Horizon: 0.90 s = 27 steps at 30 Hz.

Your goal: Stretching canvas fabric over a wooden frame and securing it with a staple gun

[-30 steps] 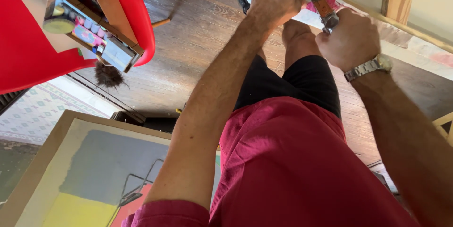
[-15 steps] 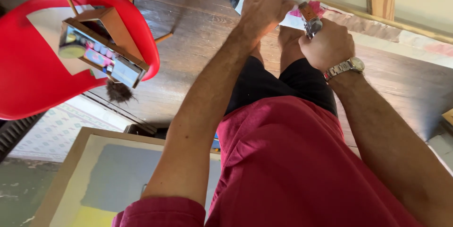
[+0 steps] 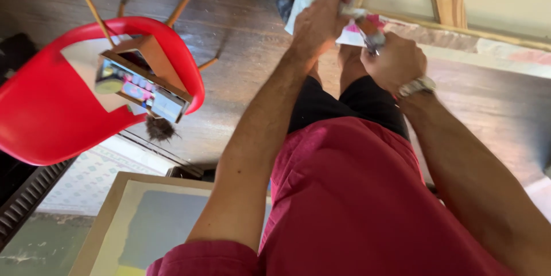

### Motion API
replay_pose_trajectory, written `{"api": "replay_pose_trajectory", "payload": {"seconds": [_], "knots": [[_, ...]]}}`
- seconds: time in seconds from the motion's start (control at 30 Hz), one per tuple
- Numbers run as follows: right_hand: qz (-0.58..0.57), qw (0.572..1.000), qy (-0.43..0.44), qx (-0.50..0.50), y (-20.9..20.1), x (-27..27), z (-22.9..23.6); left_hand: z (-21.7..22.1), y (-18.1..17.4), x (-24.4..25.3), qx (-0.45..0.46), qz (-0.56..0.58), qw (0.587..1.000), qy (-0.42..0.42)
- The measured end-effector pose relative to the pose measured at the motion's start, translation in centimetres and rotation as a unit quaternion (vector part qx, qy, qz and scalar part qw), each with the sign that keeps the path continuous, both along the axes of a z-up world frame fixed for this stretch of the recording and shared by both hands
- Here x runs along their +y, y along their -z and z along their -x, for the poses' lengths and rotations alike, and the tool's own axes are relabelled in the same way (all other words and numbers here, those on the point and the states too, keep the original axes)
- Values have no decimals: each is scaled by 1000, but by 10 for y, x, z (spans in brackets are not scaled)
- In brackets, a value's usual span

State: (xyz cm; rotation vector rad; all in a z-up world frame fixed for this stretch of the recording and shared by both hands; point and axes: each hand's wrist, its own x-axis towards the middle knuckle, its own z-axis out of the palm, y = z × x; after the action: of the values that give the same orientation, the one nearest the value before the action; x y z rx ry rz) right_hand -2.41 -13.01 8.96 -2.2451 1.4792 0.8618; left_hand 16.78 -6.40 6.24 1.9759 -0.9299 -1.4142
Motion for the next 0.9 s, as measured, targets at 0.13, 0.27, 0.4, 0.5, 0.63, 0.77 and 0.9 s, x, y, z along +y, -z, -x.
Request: {"api": "replay_pose_trajectory", "payload": {"seconds": [0.13,0.27,0.4,0.5,0.63,0.77,0.9], "knots": [[-190,980,51,-30,-42,-14,17,1,3,1,-27,-7,999,23],[-194,977,84,37,-65,-12,39,-12,6,2,-8,-25,999,41],[-209,973,57,84,-63,-11,55,-32,18,6,81,12,995,55],[-225,970,53,76,-62,-11,54,-33,17,6,94,22,993,65],[-245,969,34,11,-55,-16,36,-26,27,6,133,39,989,-41],[-261,963,-61,24,-46,-28,-5,-29,44,0,114,-42,992,-17],[-256,943,-214,-20,-24,-35,-20,-41,40,-11,123,-106,984,71]]}}
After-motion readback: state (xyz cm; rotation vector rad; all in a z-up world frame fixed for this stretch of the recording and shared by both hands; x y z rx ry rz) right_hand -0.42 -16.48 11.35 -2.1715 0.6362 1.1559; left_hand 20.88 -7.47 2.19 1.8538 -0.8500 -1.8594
